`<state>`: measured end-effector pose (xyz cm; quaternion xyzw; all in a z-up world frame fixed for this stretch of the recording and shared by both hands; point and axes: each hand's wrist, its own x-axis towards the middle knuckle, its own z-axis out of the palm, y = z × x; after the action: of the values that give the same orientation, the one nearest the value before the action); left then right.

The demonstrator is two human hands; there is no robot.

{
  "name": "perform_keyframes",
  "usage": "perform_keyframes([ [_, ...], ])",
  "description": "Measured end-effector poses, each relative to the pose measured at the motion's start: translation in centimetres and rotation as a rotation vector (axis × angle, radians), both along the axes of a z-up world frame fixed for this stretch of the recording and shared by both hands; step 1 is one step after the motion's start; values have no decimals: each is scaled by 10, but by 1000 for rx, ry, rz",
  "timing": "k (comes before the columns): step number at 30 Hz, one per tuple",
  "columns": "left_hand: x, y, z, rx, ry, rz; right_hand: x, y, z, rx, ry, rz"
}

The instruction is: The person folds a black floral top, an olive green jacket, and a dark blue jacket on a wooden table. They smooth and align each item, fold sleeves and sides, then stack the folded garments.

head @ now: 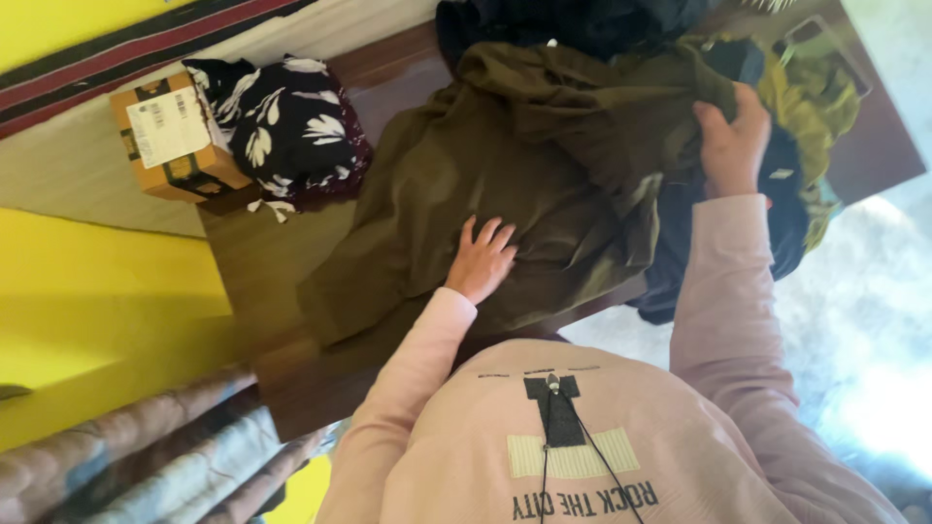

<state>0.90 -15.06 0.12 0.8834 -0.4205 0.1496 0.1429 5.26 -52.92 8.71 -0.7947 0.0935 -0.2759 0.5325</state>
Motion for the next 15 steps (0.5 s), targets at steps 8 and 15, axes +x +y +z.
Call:
perform_keyframes([
  [8,-49,-6,37,-135,188,-118,10,-83,5,-555,62,-149],
  [15,-62,57,18,-524,273,841,14,31,8,-973,-132,53],
])
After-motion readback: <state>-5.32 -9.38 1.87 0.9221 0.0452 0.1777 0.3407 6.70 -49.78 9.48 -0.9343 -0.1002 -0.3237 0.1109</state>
